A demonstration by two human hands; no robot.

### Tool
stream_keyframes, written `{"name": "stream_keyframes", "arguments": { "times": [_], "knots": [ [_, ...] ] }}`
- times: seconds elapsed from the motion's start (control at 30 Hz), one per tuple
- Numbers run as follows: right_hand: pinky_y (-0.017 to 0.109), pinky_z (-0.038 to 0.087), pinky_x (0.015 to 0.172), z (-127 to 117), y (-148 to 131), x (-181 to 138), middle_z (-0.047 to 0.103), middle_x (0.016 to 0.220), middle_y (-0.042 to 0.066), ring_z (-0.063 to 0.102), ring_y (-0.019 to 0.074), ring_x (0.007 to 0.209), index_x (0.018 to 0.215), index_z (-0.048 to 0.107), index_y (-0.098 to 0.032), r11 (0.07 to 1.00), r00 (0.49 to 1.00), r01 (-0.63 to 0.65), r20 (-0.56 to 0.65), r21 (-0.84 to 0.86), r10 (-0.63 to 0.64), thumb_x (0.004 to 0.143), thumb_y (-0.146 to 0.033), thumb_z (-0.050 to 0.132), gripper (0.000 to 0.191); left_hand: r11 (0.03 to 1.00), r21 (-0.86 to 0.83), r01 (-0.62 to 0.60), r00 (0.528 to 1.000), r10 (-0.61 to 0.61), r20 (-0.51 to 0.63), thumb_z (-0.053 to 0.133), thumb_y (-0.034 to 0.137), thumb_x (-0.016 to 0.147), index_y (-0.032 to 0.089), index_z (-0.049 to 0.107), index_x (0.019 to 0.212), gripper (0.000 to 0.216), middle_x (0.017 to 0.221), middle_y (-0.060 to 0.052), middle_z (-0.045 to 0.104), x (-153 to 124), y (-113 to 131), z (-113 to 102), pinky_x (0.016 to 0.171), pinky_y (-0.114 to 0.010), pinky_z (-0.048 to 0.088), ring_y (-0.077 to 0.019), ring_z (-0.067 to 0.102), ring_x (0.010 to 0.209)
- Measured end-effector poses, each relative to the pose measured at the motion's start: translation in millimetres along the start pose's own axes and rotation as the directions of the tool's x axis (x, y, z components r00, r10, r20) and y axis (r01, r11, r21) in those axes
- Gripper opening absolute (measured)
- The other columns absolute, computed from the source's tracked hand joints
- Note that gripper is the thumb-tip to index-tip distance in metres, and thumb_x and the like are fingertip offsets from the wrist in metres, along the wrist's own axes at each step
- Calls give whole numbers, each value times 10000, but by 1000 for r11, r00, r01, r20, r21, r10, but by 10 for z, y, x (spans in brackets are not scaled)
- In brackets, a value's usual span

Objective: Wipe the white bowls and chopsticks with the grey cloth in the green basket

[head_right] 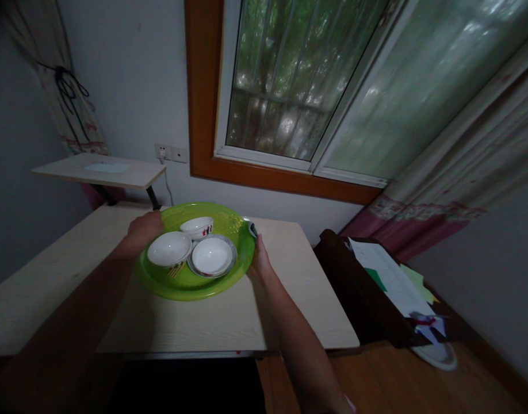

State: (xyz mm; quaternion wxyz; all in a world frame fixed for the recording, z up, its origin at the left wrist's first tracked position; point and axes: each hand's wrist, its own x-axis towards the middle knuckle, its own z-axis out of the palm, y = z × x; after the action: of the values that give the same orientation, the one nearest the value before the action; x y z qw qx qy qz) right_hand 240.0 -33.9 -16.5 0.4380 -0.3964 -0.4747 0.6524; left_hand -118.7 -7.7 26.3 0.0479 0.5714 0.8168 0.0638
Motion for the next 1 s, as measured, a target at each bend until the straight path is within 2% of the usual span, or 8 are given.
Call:
{"name": "stream_keyframes", "arguments": {
  "times": [0.2,0.3,0.43,0.57,0.67,0.87,1.0],
  "knots": [
    [565,499,1131,-57,357,-240,717,1390,135,624,317,1370,1528,484,-262,994,994,105,-10,-41,-106,967,-800,49,890,1000,-6,-18,1000,18,0,451,282,964,108,659,1343,466,1283,-278,715,35,-33,26,904,-456,566,-399,719,1140],
    [552,512,1098,-99,411,-234,722,1378,131,650,318,1324,1517,483,-282,987,992,124,1,-105,-124,932,-837,12,933,999,-7,-47,999,47,-14,469,281,948,125,678,1308,444,1277,-249,727,43,-59,15,896,-429,568,-382,721,1137],
    [529,532,1046,-112,233,-58,771,1250,144,713,341,1197,1439,549,-269,971,993,119,32,-207,-115,853,-898,-60,1053,998,1,-67,997,67,-26,469,270,945,140,688,1292,431,1274,-220,738,39,-69,-13,900,-386,561,-354,717,1149],
    [533,537,1031,-123,4,188,804,1109,157,729,364,1147,1295,643,-245,988,996,71,58,-134,-64,835,-930,-16,1056,999,-14,-35,999,35,-15,467,290,956,154,682,1309,435,1299,-218,729,38,-53,-17,902,-385,561,-358,713,1161],
    [543,524,1065,-151,-90,307,810,1069,161,723,365,1175,1252,666,-234,997,999,30,48,-75,-26,873,-893,-15,1021,1000,-19,-19,1000,19,-17,463,292,961,139,677,1312,439,1285,-232,729,35,-46,-14,892,-406,563,-376,717,1149],
    [521,494,1138,-242,-152,327,775,1254,115,706,306,1241,1416,564,-274,962,991,127,68,-243,-114,927,-826,-46,957,1000,-2,-28,1000,28,-13,476,307,951,147,676,1324,453,1291,-226,731,47,-45,-13,896,-391,561,-360,715,1159],
    [540,498,1146,-279,-134,311,741,1343,109,687,291,1279,1462,531,-274,977,993,113,3,-182,-114,986,-781,85,826,1000,-3,-26,999,26,-22,464,306,947,143,666,1347,476,1290,-232,729,59,-54,7,886,-419,562,-380,715,1150]
  ]
}}
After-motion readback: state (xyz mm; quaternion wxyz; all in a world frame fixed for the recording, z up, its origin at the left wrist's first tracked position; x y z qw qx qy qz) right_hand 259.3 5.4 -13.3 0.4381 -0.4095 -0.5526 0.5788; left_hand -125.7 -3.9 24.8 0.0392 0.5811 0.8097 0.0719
